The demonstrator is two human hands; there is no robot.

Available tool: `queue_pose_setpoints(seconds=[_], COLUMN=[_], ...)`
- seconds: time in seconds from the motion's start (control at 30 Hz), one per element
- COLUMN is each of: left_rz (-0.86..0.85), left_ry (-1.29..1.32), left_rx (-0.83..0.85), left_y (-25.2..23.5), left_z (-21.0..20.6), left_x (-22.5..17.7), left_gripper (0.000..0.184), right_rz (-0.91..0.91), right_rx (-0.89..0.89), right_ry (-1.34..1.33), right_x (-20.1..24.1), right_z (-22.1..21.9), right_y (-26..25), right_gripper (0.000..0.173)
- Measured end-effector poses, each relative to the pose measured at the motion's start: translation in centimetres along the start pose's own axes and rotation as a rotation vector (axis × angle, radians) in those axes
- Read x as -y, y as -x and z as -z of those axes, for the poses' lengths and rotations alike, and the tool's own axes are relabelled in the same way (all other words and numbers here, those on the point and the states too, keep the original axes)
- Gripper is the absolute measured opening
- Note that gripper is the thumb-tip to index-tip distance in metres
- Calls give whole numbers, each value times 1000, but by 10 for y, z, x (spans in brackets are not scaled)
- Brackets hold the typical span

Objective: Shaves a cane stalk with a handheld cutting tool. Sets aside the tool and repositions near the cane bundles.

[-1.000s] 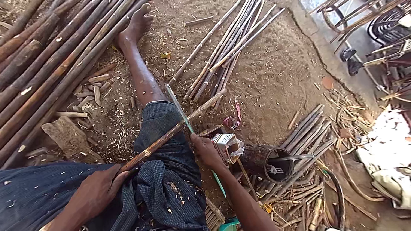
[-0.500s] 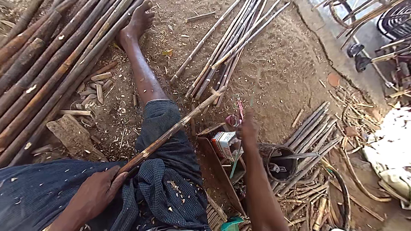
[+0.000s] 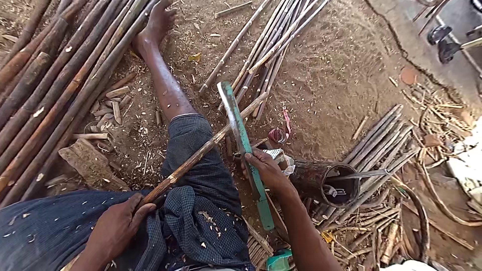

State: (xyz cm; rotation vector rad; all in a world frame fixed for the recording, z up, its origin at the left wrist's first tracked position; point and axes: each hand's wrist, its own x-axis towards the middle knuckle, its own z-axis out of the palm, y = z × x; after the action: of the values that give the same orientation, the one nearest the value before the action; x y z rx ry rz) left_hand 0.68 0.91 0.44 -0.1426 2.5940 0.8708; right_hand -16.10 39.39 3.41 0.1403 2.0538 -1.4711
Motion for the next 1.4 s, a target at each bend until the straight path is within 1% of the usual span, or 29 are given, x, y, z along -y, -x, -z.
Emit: queue_pose_setpoints(seconds=[0.13,0.2,0.23,0.3,0.33,0.37,0.43,0.5,0.53,0.57,0.63,0.67,0.7,0.77,0.8,0.83,0.9,0.93,0.97,1.03,1.07,1.1,1.17,1.2,1.23,1.3,1.33,1.37,1.4], left_rz=[-16,-12,-7,-3,-6,-7,-7,1,3,0,-8,-8,-5,-1,-4,-9,-21,-31,-36,-37,-39,-44,-49,-51,-57,-79,-89,-93,-91], left_ry=[-25,-26,-17,-3,3,4,-23,-24,-18,-10,-4,-2,-12,-51,-76,-89,-94,-97,-97,-121,-147,-175,-220,-230,-237,-252,-264,-279,-285], left_rx=[-84,-92,-86,-77,-78,-79,-80,-69,-62,-60,-70,-69,-66,-95,-115,-128,-140,-142,-142,-169,-193,-221,-262,-262,-262,-303,-331,-353,-366], left_y=[2,3,3,3,4,5,6,4,3,1,0,1,1,4,6,6,4,4,2,4,7,8,9,9,7,9,12,12,12], left_z=[-6,-8,-8,-7,-6,-6,-7,-8,-8,-6,-5,-5,-5,-9,-11,-11,-10,-9,-8,-11,-13,-15,-16,-16,-15,-19,-22,-23,-23], left_x=[-2,0,1,3,4,4,1,0,-1,-1,-1,-1,0,-2,-5,-7,-8,-8,-7,-9,-12,-13,-15,-14,-14,-18,-20,-21,-21], left_gripper=[68,67,66,65,67,67,66,64,64,65,68,67,66,66,67,67,67,70,71,71,72,74,77,77,76,72,71,70,69], right_rz=[-92,-75,-75,-38,11,-2,-57,-89,-85,-57,24,13,-27,-106,-111,-93,1,21,0,-91,-103,-83,4,-2,-38,-139,-147,-126,-83], right_rx=[-368,-479,-469,-322,-255,-210,-251,-360,-328,-238,-38,-24,-104,-341,-377,-309,-39,19,-16,-258,-320,-285,-46,37,15,-220,-301,-286,-179], right_ry=[-168,-65,102,464,587,615,512,239,221,302,582,609,521,313,314,388,669,759,713,501,476,502,669,750,723,538,508,533,599], right_x=[7,2,-3,-9,-11,-10,-7,-13,-15,-15,-9,-6,-5,-8,-10,-8,-5,-5,-3,-5,-9,-7,-1,-1,2,2,-1,2,8], right_z=[11,2,-7,-31,-39,-38,-20,-12,-17,-28,-47,-46,-36,-14,-12,-19,-44,-50,-46,-25,-20,-25,-50,-56,-52,-31,-26,-30,-41], right_y=[-22,-30,-28,-12,-4,-2,-8,-18,-15,-5,16,18,12,-9,-12,-7,14,19,16,-3,-5,1,23,27,23,1,-4,-1,8], right_gripper=[36,42,48,51,49,48,48,51,51,51,48,48,48,52,54,54,50,50,52,54,57,56,50,50,51,56,59,57,53])
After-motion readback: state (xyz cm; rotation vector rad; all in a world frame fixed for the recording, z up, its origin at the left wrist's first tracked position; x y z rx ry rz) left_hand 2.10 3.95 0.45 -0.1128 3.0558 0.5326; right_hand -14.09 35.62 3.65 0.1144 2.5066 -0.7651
